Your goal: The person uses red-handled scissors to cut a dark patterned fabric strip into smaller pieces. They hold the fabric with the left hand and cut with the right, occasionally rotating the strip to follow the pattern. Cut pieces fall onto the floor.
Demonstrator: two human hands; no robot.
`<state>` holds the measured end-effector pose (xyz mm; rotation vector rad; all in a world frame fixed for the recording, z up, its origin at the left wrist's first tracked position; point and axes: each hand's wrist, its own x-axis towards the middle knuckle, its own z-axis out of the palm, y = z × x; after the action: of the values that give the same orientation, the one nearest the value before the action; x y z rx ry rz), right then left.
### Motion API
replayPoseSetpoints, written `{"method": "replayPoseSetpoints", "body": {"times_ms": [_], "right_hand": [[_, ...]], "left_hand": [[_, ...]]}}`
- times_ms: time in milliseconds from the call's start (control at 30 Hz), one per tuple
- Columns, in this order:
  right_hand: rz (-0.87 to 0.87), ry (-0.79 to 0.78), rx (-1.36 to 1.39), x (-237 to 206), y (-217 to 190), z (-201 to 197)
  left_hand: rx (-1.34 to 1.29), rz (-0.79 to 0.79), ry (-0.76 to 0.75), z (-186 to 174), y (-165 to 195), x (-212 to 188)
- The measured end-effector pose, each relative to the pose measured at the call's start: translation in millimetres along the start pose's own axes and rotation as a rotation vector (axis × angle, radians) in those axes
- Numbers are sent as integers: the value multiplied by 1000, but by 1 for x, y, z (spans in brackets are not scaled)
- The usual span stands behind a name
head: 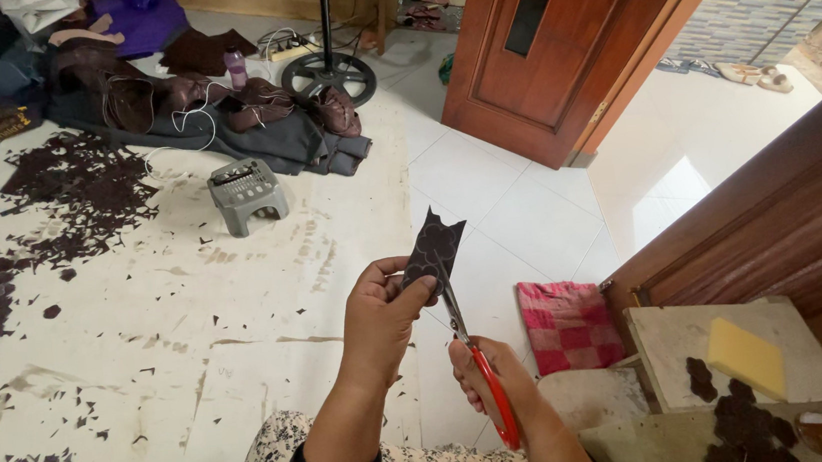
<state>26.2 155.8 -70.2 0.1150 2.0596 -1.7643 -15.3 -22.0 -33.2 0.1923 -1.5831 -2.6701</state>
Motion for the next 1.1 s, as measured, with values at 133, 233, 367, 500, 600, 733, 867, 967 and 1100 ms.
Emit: {"method": "replayPoseSetpoints", "body": {"times_ms": [133, 233, 367, 500, 600, 733, 867, 967, 1100], "right_hand": [[3, 10, -8, 1, 0, -1], [-6, 35, -34, 0, 1, 1], [-36, 71, 29, 2, 2, 3], [-58, 42, 28, 1, 1, -4], [-75, 16, 23, -1, -1, -10], [-44, 14, 28, -1, -3, -14], [-42, 9, 37, -1, -3, -17], [-58, 5, 20, -4, -3, -19], [-66, -4, -18, -6, -4, -19]], "left_hand": [[-29, 50, 1, 3, -1, 1], [-80, 42, 4, 6, -1, 2], [-58, -46, 16, 10, -2, 2], [-22, -32, -15, 14, -2, 2], [52, -25, -47, 17, 0, 2], [62, -37, -42, 20, 1, 1], [53, -38, -28, 22, -2, 1], [8, -49, -28, 22, -4, 0], [-7, -49, -20, 22, -4, 0]]}}
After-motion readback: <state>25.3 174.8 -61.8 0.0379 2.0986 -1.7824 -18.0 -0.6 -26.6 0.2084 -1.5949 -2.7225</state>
